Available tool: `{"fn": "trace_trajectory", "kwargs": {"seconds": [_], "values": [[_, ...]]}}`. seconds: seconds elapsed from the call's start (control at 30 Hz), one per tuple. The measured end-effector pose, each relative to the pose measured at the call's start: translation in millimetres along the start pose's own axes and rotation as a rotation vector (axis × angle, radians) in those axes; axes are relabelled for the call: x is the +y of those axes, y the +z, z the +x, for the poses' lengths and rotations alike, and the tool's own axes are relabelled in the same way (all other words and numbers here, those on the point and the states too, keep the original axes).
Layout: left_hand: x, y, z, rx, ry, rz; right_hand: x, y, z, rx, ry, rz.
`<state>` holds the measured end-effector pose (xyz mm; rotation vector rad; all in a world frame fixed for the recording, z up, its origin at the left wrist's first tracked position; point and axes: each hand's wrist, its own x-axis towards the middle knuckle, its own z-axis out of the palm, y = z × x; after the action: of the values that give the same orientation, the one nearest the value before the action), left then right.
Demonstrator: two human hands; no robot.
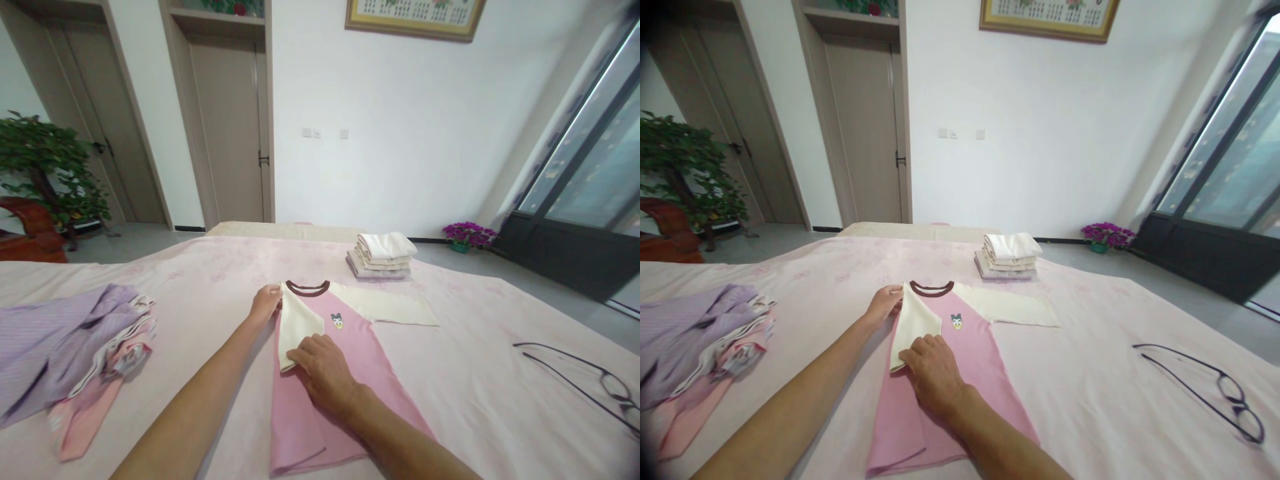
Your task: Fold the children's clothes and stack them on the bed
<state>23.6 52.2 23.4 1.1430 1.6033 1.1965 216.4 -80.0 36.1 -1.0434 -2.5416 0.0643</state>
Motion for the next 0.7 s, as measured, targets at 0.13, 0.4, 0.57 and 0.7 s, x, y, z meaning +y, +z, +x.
{"fn": "trace_trajectory", "kwargs": {"seconds": [0.13,0.4,0.57,0.7], "values": [[-7,-1.0,18,0.125,0.08,0.251,-4,-5,0,-0.009,-0.09,-0.03],[-11,2.4,37,0.192,0.134,0.516,-1,-11,3,-0.023,-0.199,-0.058],[-10,7.3,38,0.21,0.159,0.609,4,-7,3,-0.009,-0.217,-0.048],[-12,6.4,40,0.219,0.168,0.652,4,-10,2,-0.039,-0.224,-0.042]]}}
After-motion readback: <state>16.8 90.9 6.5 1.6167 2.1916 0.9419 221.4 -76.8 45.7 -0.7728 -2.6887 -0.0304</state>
